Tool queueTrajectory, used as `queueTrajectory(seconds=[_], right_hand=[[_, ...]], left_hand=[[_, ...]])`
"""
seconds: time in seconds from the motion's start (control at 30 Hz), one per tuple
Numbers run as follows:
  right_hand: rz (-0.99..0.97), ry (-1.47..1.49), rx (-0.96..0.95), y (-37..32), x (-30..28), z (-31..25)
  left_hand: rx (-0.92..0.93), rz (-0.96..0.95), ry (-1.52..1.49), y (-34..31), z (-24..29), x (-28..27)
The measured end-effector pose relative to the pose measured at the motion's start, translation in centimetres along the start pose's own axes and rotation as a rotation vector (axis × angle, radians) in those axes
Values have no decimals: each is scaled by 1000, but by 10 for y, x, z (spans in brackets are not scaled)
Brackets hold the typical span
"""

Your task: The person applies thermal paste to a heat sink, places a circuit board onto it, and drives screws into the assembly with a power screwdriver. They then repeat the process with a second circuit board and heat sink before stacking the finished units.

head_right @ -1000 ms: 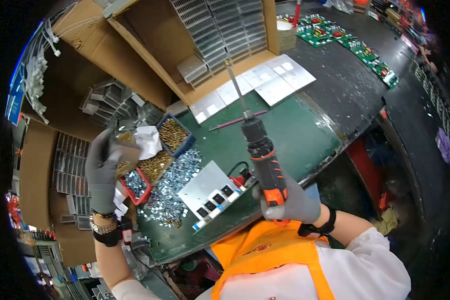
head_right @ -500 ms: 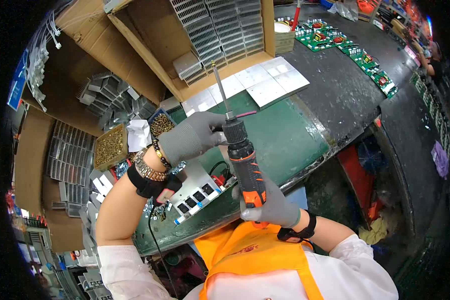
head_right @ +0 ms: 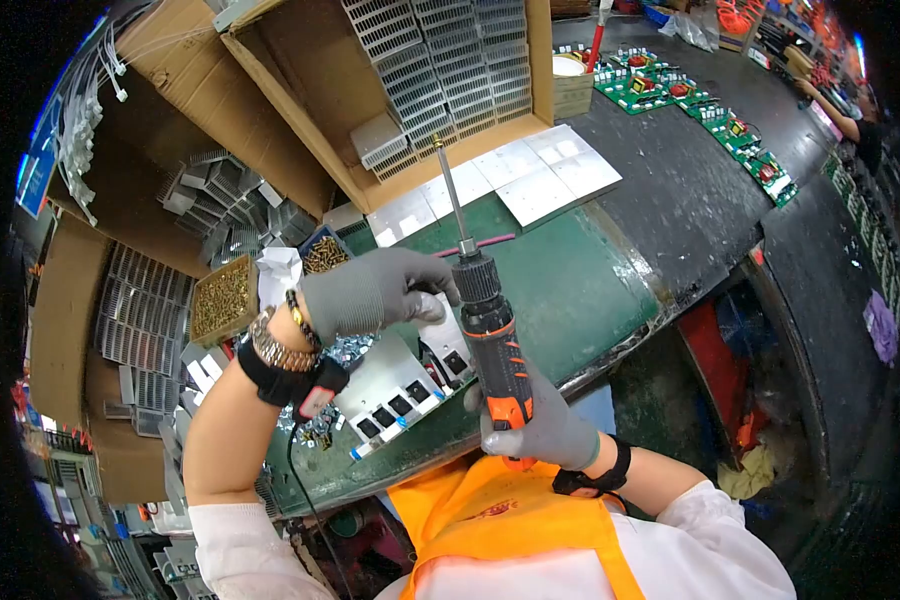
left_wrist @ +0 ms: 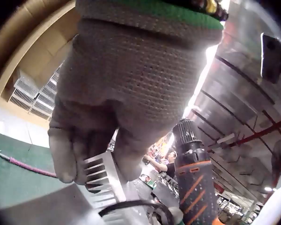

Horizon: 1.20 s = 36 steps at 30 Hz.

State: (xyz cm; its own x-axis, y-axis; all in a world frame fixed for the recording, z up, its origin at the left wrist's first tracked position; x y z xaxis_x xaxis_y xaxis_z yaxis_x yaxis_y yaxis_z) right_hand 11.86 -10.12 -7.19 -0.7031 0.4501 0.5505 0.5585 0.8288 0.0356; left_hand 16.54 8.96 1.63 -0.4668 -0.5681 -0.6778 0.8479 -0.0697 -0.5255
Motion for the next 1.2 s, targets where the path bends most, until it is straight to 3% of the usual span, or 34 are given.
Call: queueTrajectory(seconds=[0.17,0.27,0.4,0.5,0.57,0.6,0.7,0.73,0.77,0.83,0.93,1.07,1.2], right_hand=[[3,17,19,-2,-1,5],[-7,31,1,-1,-1,6],[26,52,-8,-2,0,4],[26,39,-27,0,0,5],[20,10,-50,4,-3,4],[-16,25,-34,6,-2,4],[17,69,-60,14,7,-10],[39,76,-49,16,5,-9],[64,83,-37,16,0,-10],[129,155,-31,8,-13,-12],[21,-212,-35,-24,-42,-28],[47,-373,59,-87,-59,-51],[-107,-548,235,-124,-66,-47]], left_hand=[[-38,71,-246,-13,-15,12],[-94,179,-267,-17,-16,15],[-151,187,-287,-19,-17,16],[-139,167,-183,-20,-12,15],[-229,9,5,-26,1,19],[-212,-82,-40,-29,7,19],[-162,-70,106,-22,7,29],[-196,73,156,-21,5,32],[-188,59,167,-18,3,37],[-204,54,-27,-18,-5,36],[-228,38,-56,-14,-11,36],[-283,-39,-162,-15,-10,34],[-258,-48,-154,-8,-17,34]])
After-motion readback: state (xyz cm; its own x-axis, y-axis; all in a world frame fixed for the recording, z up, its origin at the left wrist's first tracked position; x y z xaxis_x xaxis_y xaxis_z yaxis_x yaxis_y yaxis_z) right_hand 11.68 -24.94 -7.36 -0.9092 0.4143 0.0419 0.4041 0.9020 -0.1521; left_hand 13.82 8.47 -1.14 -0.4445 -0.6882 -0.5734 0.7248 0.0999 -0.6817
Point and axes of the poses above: each hand's wrist, its own y-axis towards the middle knuckle, its own x-axis out of the palm, z = x × y, the point moved 6 cm from there along y, towards the middle knuckle, and after that the axes turned 15 degrees about -x, right-handed, at the moved point
